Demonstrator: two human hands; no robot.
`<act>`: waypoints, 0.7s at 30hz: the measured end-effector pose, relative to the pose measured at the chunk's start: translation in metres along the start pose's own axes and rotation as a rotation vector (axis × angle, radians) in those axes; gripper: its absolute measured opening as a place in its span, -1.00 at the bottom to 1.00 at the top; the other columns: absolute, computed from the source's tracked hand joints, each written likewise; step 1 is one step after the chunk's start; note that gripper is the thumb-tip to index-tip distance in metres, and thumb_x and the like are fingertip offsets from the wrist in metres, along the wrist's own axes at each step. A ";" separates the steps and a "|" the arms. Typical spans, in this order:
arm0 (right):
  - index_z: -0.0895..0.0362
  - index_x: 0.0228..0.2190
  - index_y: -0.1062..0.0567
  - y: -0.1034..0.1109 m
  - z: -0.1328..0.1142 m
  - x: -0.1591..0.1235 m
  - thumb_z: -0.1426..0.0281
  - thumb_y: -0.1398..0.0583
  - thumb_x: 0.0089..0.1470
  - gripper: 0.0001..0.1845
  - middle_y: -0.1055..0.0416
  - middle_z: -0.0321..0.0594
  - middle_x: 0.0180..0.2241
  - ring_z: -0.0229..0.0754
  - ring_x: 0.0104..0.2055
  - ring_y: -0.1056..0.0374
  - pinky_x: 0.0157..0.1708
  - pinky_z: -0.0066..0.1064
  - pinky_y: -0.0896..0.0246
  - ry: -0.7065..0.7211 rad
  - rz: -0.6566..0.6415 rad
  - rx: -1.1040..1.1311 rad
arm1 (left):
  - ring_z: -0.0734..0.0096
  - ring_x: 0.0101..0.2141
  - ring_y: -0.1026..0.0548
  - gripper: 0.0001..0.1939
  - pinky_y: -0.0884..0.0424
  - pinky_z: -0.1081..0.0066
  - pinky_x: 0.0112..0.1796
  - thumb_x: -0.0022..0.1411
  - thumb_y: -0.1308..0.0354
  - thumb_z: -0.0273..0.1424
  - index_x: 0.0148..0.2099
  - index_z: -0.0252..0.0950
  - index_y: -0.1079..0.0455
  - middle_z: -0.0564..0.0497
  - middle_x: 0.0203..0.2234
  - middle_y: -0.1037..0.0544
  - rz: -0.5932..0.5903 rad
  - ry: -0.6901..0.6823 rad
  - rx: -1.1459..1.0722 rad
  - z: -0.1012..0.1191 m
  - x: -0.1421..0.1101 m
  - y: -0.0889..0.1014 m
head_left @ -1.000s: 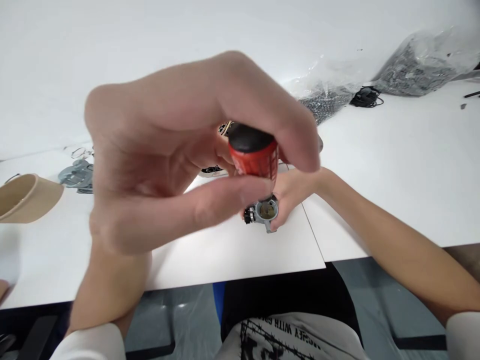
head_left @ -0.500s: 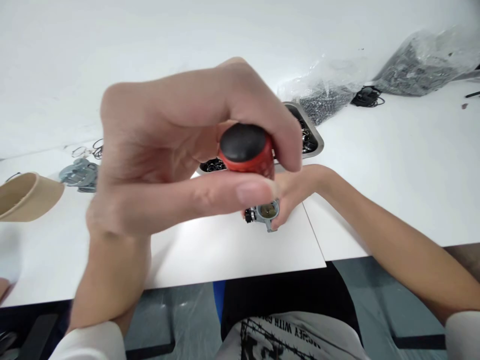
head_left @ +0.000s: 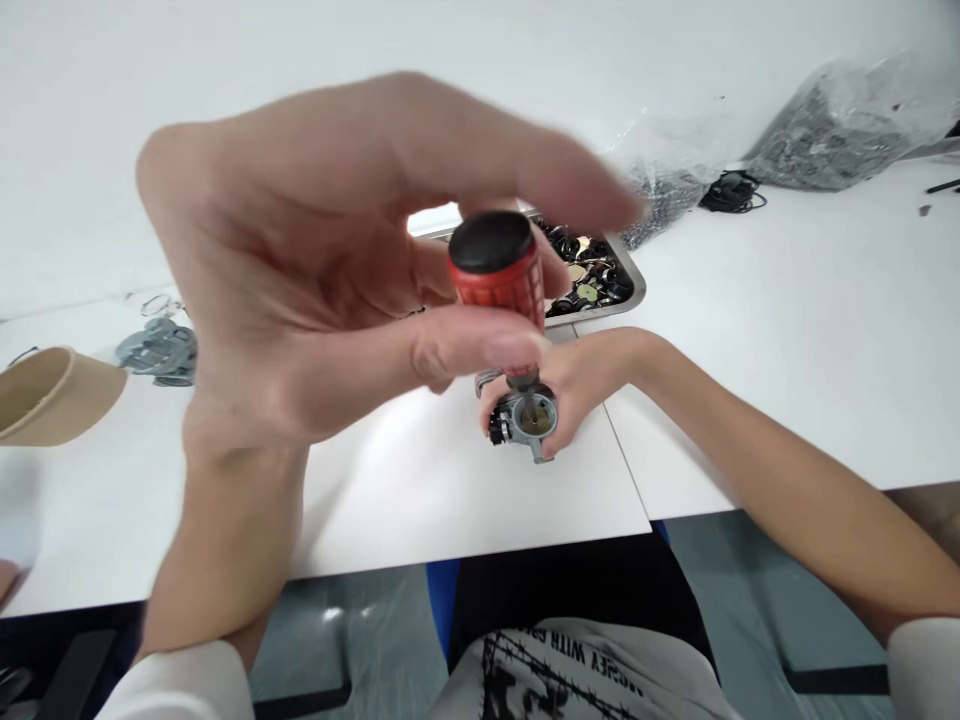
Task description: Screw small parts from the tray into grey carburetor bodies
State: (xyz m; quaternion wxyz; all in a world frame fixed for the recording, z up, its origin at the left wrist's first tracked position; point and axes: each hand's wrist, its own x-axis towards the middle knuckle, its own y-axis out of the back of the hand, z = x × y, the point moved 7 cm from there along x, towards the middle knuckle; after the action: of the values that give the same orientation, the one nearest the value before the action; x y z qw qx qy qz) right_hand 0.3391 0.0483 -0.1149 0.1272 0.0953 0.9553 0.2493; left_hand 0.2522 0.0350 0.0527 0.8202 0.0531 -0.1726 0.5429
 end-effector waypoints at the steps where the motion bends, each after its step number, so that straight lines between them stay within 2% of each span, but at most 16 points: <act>1: -0.07 0.01 -0.54 0.000 0.000 0.000 0.30 -0.43 -0.11 -0.42 -0.35 -0.24 0.06 0.01 0.12 -0.31 0.08 -0.29 -0.25 0.008 0.001 -0.008 | 0.13 -0.56 -0.60 -0.27 -0.41 0.40 -0.69 0.41 0.12 0.07 -0.21 -0.54 -0.53 -0.19 -0.59 -0.53 -0.006 0.008 0.040 -0.001 -0.001 0.000; 3: -0.07 0.00 -0.55 0.000 -0.001 0.000 0.28 -0.44 -0.12 -0.42 -0.37 -0.25 0.05 0.01 0.13 -0.31 0.10 -0.29 -0.24 0.018 0.002 -0.014 | 0.02 -0.58 -0.59 -0.23 -0.35 0.33 -0.75 0.39 0.12 0.09 -0.24 -0.58 -0.54 -0.28 -0.59 -0.53 -0.002 0.059 0.152 -0.002 0.000 -0.001; 6: -0.04 0.02 -0.54 0.000 0.002 0.000 0.26 -0.45 -0.13 -0.39 -0.38 -0.23 0.06 0.02 0.14 -0.31 0.11 -0.27 -0.23 -0.007 -0.001 0.013 | -0.10 -0.57 -0.58 -0.19 -0.30 0.25 -0.80 0.35 0.15 0.16 -0.05 -0.52 -0.55 -0.23 -0.65 -0.48 -0.059 0.061 0.286 0.000 0.004 -0.007; 7: -0.03 0.03 -0.54 -0.001 0.002 0.000 0.25 -0.45 -0.13 -0.38 -0.38 -0.22 0.07 0.03 0.15 -0.31 0.12 -0.26 -0.23 -0.018 -0.006 0.023 | -0.07 -0.57 -0.57 -0.18 -0.29 0.27 -0.80 0.35 0.18 0.18 0.00 -0.46 -0.55 -0.17 -0.67 -0.45 -0.106 -0.002 0.321 0.003 0.005 -0.011; 9: -0.02 0.05 -0.53 -0.001 0.003 -0.001 0.25 -0.44 -0.11 -0.36 -0.38 -0.21 0.09 0.05 0.19 -0.28 0.14 -0.25 -0.21 -0.038 -0.014 0.029 | 0.06 -0.55 -0.58 -0.19 -0.37 0.28 -0.73 0.34 0.23 0.22 0.03 -0.31 -0.57 -0.06 -0.66 -0.45 -0.194 -0.217 0.344 0.012 0.002 -0.018; 11: -0.04 0.06 -0.52 -0.001 0.002 -0.001 0.25 -0.43 -0.11 -0.36 -0.38 -0.22 0.08 0.06 0.21 -0.26 0.16 -0.25 -0.20 -0.038 -0.022 0.019 | 0.20 -0.48 -0.61 -0.25 -0.50 0.28 -0.63 0.35 0.20 0.21 0.04 -0.22 -0.56 0.00 -0.56 -0.52 -0.234 -0.400 0.330 0.019 -0.003 -0.020; 13: -0.06 0.03 -0.53 0.000 0.001 -0.001 0.25 -0.43 -0.12 -0.39 -0.38 -0.25 0.07 0.05 0.20 -0.26 0.15 -0.26 -0.20 -0.015 -0.024 0.005 | 0.24 -0.50 -0.61 -0.25 -0.45 0.37 -0.69 0.32 0.14 0.24 0.10 -0.23 -0.53 -0.03 -0.53 -0.55 -0.280 -0.359 0.363 0.015 -0.003 -0.022; 16: -0.05 0.03 -0.53 0.000 -0.001 0.000 0.26 -0.43 -0.12 -0.39 -0.38 -0.24 0.06 0.04 0.18 -0.26 0.14 -0.27 -0.21 0.005 -0.028 -0.003 | 0.23 -0.63 -0.54 -0.18 -0.27 0.44 -0.82 0.30 0.19 0.27 0.28 -0.18 -0.38 -0.07 -0.55 -0.56 -0.419 -0.235 0.435 0.010 0.001 -0.031; 18: -0.03 0.05 -0.52 -0.001 0.000 0.000 0.26 -0.43 -0.11 -0.37 -0.37 -0.22 0.07 0.03 0.18 -0.27 0.12 -0.27 -0.22 -0.019 -0.029 0.008 | 0.24 -0.66 -0.51 -0.20 -0.30 0.37 -0.78 0.34 0.24 0.25 0.36 -0.10 -0.27 -0.02 -0.58 -0.53 -0.466 -0.281 0.463 0.013 0.001 -0.035; 21: -0.03 0.04 -0.53 0.000 0.001 -0.001 0.26 -0.44 -0.12 -0.37 -0.38 -0.22 0.08 0.03 0.16 -0.30 0.11 -0.27 -0.23 -0.039 -0.014 0.031 | 0.29 -0.68 -0.46 -0.24 -0.32 0.33 -0.72 0.35 0.17 0.21 0.38 -0.10 -0.26 0.01 -0.63 -0.48 -0.406 -0.456 0.425 0.021 -0.005 -0.027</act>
State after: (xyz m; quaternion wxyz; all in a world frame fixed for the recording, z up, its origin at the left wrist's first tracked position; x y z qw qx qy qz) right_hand 0.3401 0.0488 -0.1151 0.1459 0.0953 0.9570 0.2318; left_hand 0.2700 0.0141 0.0731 0.8224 0.3747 -0.2202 0.3671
